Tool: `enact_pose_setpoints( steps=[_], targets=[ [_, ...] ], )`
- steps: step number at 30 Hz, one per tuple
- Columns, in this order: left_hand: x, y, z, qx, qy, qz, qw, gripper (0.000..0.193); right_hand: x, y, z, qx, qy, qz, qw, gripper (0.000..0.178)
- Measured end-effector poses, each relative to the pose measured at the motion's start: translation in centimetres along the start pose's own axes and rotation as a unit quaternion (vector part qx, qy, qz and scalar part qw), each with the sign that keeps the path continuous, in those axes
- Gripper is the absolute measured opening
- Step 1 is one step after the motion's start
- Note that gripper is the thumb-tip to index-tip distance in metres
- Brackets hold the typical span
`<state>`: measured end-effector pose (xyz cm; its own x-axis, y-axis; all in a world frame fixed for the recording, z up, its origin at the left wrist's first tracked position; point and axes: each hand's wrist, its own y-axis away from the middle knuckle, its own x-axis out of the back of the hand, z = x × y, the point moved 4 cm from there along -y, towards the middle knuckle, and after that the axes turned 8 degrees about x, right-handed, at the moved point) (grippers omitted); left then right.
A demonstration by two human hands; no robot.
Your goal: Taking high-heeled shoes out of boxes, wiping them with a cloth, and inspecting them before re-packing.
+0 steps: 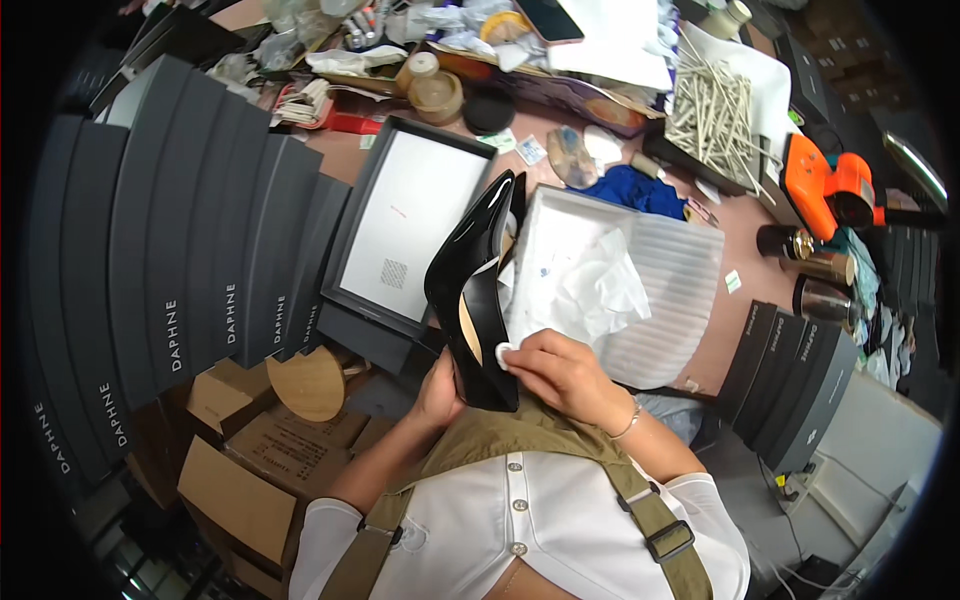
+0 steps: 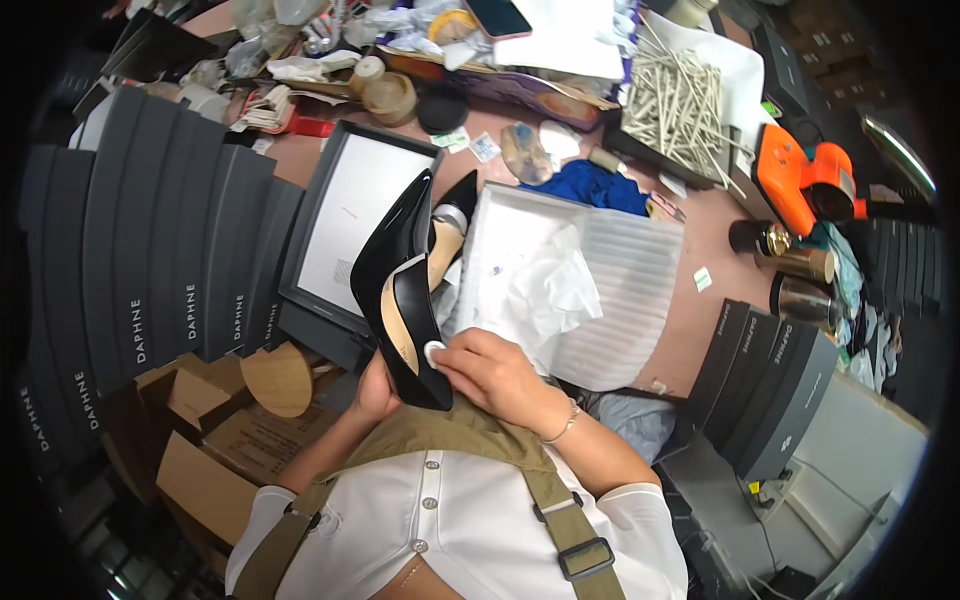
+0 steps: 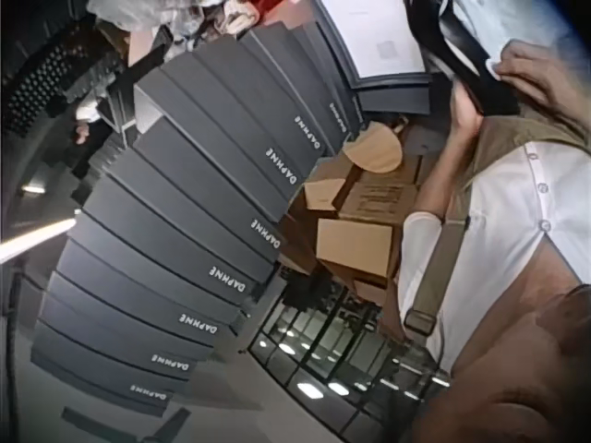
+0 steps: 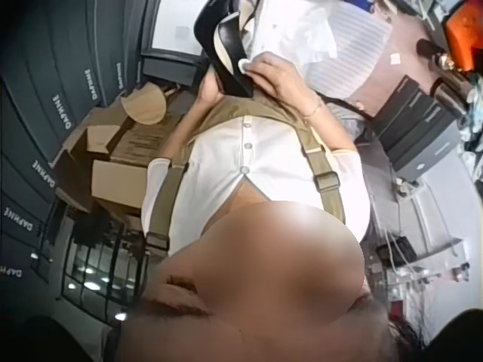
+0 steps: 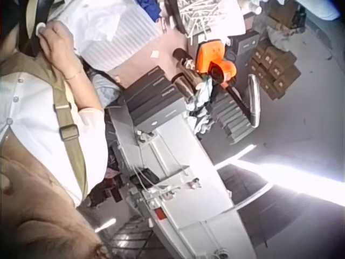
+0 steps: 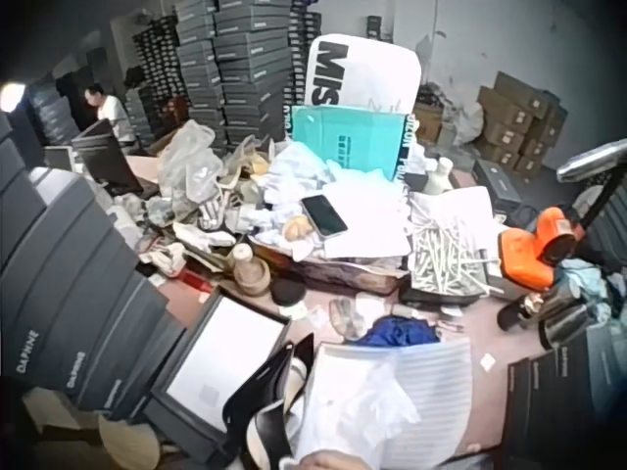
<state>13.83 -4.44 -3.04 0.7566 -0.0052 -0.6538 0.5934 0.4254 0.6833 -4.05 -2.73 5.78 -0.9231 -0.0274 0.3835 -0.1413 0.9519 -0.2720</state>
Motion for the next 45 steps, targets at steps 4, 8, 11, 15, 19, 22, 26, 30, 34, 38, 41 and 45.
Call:
enact_pose_setpoints(
  steps=[4, 8, 11, 15, 19, 22, 26, 30, 34, 38, 41, 45],
  targets=[
    [-1.7, 0.1, -0.8, 0.026, -0.050, 0.008, 0.998, 0.044, -1.0, 0.2, 0.2, 0.023, 0.176, 0.019, 0.984, 0.031],
    [-0.8, -0.4, -1.9, 0.038, -0.020, -0.040, 0.998, 0.041, -1.4, 1.5, -0.4, -0.014, 0.239, -0.004, 0.971, 0.026],
    [0.4, -0.7, -2.7, 0.042, 0.016, -0.108, 0.993, 0.041, -1.3, 2.4, -1.0, -0.024, 0.222, -0.064, 0.973, 0.022],
    [-1.6, 0.2, -2.1, 0.047, -0.018, -0.008, 0.999, 0.040, -1.4, 2.2, -0.1, -0.003, 0.198, -0.015, 0.980, 0.016],
    [-0.6, -0.2, -2.3, 0.040, -0.032, -0.031, 0.998, 0.040, -1.6, 1.8, 0.2, 0.002, 0.206, 0.014, 0.979, 0.014],
    [1.6, -0.4, -2.9, 0.034, -0.021, -0.095, 0.995, 0.041, -1.6, 2.7, -1.0, -0.021, 0.235, -0.082, 0.968, 0.016],
    [-2.5, 0.6, -1.8, 0.040, -0.040, 0.012, 0.998, 0.041, -1.0, 1.1, 0.2, 0.003, 0.210, 0.030, 0.977, 0.016],
    [-0.8, 0.3, -2.3, 0.044, -0.066, 0.054, 0.995, 0.040, -1.6, 2.4, -0.3, -0.030, 0.208, -0.049, 0.977, 0.017],
    [-1.7, 0.4, -2.2, 0.061, -0.030, 0.013, 0.998, 0.040, -1.1, 1.3, 0.2, 0.003, 0.205, 0.030, 0.978, 0.019],
    [-1.8, 0.5, -2.4, 0.065, -0.013, 0.034, 0.997, 0.040, -1.7, 2.0, 0.5, -0.036, 0.204, -0.045, 0.977, 0.019],
    [-1.4, 0.4, -2.2, 0.075, -0.015, 0.010, 0.997, 0.040, -1.5, 1.7, 0.4, -0.011, 0.220, -0.028, 0.975, 0.017],
    [-2.0, 0.4, -2.2, 0.074, -0.010, 0.033, 0.997, 0.041, -1.6, 1.0, 0.9, -0.020, 0.224, -0.020, 0.974, 0.013]
  ],
)
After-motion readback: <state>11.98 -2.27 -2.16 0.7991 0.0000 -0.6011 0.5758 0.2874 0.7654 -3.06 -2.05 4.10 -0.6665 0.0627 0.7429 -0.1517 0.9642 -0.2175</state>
